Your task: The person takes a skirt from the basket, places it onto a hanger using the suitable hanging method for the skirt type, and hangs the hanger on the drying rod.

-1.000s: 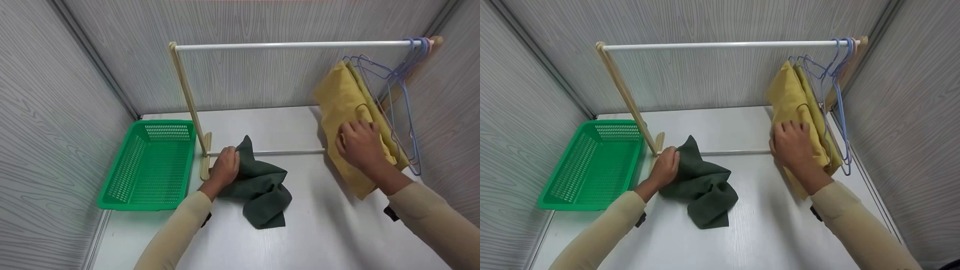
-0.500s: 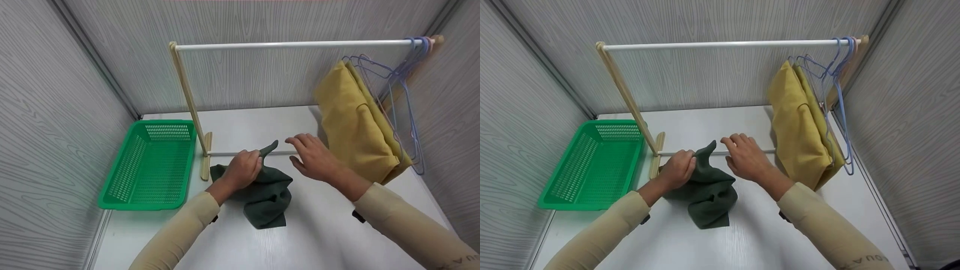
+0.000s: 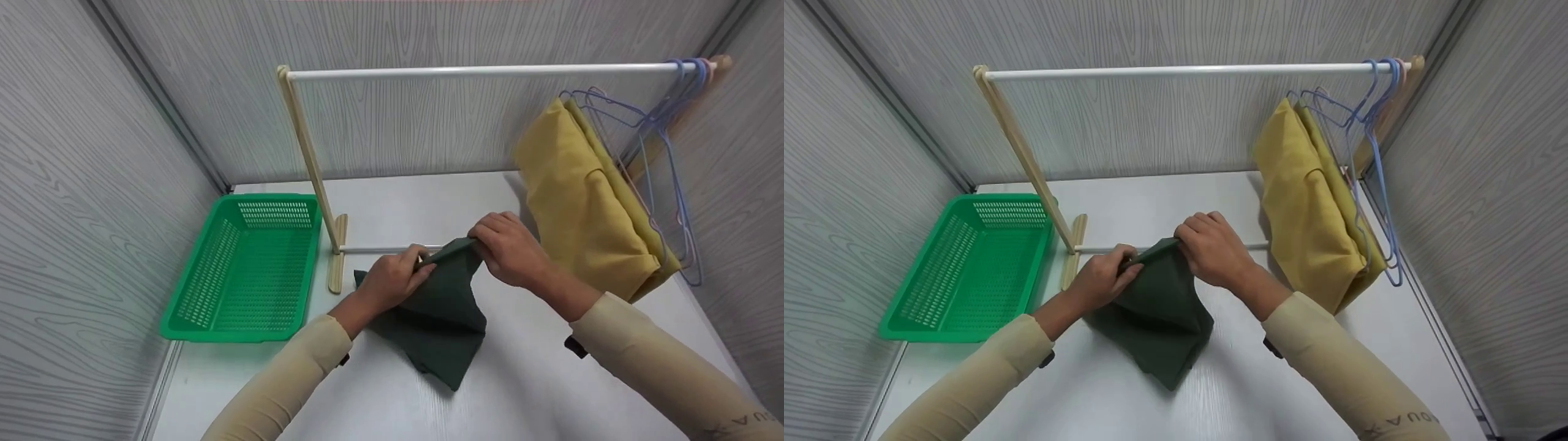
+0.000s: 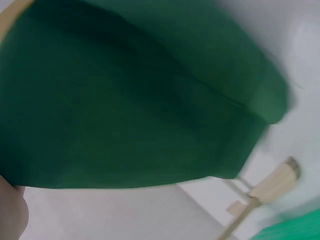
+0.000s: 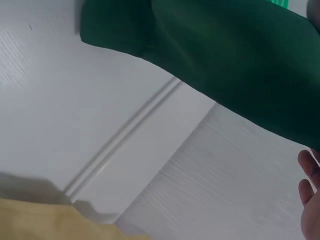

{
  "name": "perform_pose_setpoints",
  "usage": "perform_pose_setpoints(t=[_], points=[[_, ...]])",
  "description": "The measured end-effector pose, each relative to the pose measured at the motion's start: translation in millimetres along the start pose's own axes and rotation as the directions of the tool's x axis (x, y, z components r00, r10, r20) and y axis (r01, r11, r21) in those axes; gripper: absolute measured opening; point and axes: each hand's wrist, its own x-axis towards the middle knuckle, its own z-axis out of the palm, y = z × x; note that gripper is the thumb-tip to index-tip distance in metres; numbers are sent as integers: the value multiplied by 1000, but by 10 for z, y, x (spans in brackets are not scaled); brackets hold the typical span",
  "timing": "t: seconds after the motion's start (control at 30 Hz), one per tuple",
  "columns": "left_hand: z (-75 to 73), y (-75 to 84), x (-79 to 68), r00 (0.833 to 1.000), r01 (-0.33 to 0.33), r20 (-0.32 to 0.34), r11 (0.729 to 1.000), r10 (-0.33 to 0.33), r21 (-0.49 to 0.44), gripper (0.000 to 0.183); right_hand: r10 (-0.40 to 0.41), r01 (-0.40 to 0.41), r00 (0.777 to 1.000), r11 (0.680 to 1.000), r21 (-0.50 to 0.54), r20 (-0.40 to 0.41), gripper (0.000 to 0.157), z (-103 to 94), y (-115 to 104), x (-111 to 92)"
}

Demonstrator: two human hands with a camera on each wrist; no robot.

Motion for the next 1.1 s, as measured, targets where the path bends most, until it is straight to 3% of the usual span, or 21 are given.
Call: perform_pose_setpoints(t=[0.23, 0.37, 0.5, 0.63, 0.73, 0.83, 0.9, 0.97, 1.1], points=[[29, -193, -205, 997, 64, 48, 997, -66, 30, 17, 91, -88, 995, 994, 63, -45, 6, -221, 104, 27], [15, -290, -297, 994, 109, 22, 993, -110, 43, 20, 148, -144, 987, 986, 84, -54, 8, -308, 144, 36], [0, -380, -399, 987, 161, 22, 987, -161, -9, 26, 202, -191, 971, 977, 98, -127, 9, -400, 220, 30], [-5, -460, -528, 976, 198, 104, 979, -193, -39, 30, 278, -262, 933, 960, 101, -226, 7, -512, 326, 32], [-16, -514, -609, 958, 246, 147, 969, -245, 7, 28, 382, -366, 886, 924, 106, -264, 8, -612, 387, 32], [-36, -560, -632, 933, 330, 137, 943, -334, 53, 25, 480, -464, 839, 877, 124, -256, 15, -702, 424, 15], [-51, -583, -620, 918, 379, 103, 923, -384, 63, 23, 520, -503, 821, 854, 132, -234, 18, -733, 446, -11], [-68, -599, -597, 914, 399, 52, 915, -402, 67, 23, 526, -513, 823, 850, 120, -214, 20, -735, 478, -52], [-112, -602, -555, 928, 370, -70, 926, -365, 78, 21, 465, -463, 867, 884, 59, -180, 18, -691, 573, -182]])
